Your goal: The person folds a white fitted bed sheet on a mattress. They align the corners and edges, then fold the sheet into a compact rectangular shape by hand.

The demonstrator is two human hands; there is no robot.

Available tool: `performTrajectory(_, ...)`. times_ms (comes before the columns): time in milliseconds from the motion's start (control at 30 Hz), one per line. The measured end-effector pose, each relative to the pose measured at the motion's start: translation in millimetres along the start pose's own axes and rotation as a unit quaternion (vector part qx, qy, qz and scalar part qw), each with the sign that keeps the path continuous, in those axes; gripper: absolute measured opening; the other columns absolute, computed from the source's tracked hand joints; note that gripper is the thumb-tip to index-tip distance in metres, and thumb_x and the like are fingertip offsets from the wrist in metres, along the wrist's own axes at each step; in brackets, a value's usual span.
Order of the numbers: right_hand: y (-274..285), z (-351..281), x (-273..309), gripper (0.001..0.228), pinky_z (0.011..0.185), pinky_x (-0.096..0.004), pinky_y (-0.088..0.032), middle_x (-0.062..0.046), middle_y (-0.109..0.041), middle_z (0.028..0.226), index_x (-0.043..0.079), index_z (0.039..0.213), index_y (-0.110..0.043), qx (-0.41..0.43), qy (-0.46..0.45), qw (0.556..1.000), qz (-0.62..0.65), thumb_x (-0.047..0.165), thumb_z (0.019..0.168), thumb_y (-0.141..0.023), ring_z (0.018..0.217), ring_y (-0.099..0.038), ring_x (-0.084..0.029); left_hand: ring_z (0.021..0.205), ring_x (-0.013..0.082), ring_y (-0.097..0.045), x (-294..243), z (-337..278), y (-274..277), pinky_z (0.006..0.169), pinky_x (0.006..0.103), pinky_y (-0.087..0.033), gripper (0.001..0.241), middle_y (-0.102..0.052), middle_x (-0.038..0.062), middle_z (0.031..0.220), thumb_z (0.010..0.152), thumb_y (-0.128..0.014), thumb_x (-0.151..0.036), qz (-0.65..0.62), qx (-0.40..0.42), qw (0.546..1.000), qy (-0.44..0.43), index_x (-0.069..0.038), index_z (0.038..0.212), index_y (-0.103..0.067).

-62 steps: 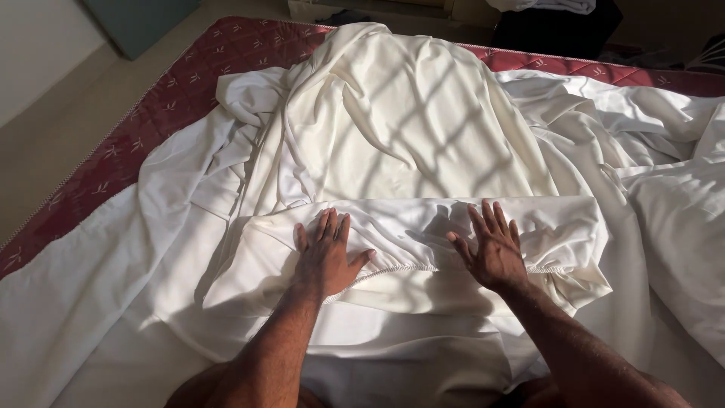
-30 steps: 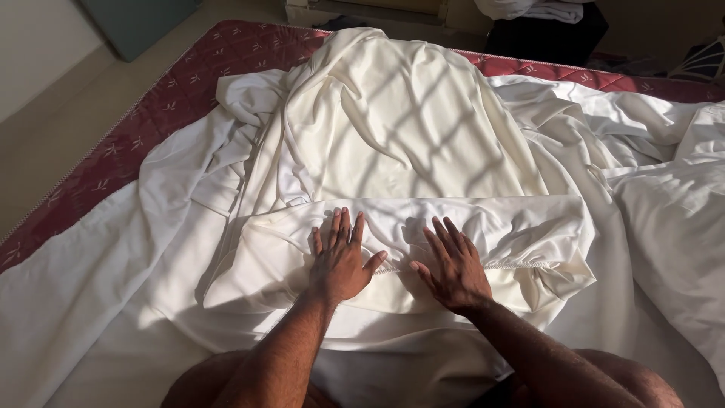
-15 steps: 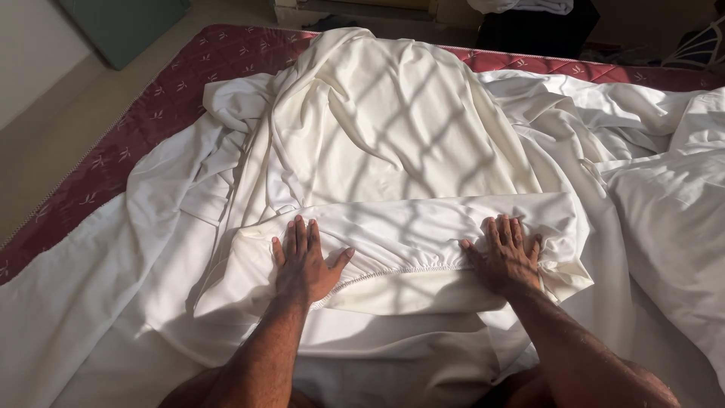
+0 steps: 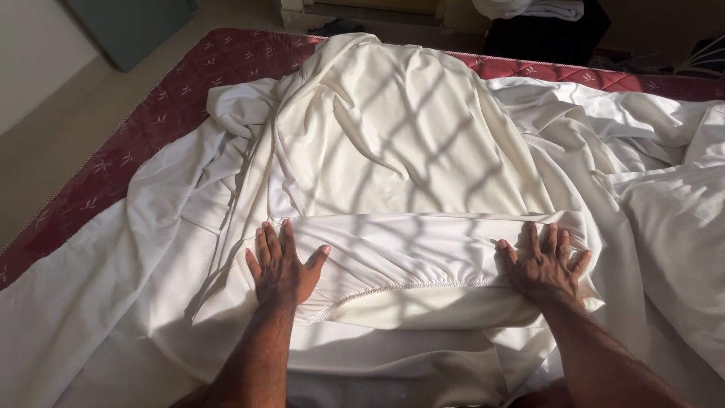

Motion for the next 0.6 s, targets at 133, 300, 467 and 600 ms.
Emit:
performTrajectory(133,-8.9,16.1,-29.8,0.092,0.118,-0.076,-0.001,-0.003,0.0,0.174,0.031,0.161,-0.017,0.07,-0.094,0.993,0.028,0.084,0.087,-0.029,0.16,0.003,-0.022,0.158,0.0253,0.014,10.5,5.2,-9.0,0.124,0.0514,0.012,0.11,0.013,0.012,0.172,0.086,-0.036,-0.088,-0.02,0.046,0.998,0.033,-0.022,0.165,0.004)
performTrajectory(300,-22.1,32.2,-45.2,0.091,0.118,-0.079,-0.007,-0.002,0.001,0.175,0.033,0.161,-0.021,0.126,-0.099,0.985,0.065,0.084,0.086,-0.029,0.162,0.005,-0.021,0.158,0.0268,0.012,14.1,13.4,-12.0,0.125,0.0537,0.01,0.107,0.011,0.014,0.172,0.087,-0.031,-0.087,-0.031,0.047,0.998,0.024,-0.022,0.165,0.002)
performTrajectory(467,13.9,31.6,-9.5,0.106,0.121,-0.07,-0.006,-0.01,-0.009,0.172,0.024,0.164,-0.019,0.027,0.059,0.995,0.072,0.085,0.082,-0.047,0.16,-0.001,-0.029,0.158,0.0338,0.0,-10.1,-1.7,17.3,0.121,0.063,0.0,0.104,-0.008,0.022,0.169,0.092,-0.046,-0.079,-0.023,-0.054,0.991,-0.12,-0.007,0.161,-0.018)
performTrajectory(600,40.4,-21.9,53.0,0.118,0.126,-0.057,-0.01,-0.009,-0.003,0.172,0.029,0.163,-0.011,0.116,0.315,0.941,-0.035,0.085,0.074,-0.065,0.158,0.0,-0.028,0.157,0.028,-0.017,-54.6,-49.1,48.5,0.126,0.0567,-0.012,0.102,-0.029,0.011,0.166,0.083,-0.069,-0.071,-0.027,0.065,0.931,-0.358,-0.01,0.156,-0.033)
Point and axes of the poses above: each hand's wrist, its own z-axis towards the middle knuckle, its own y-axis out of the back of the hand, x = y × z, the point moved 6 cm from there along z, towards the middle knuckle
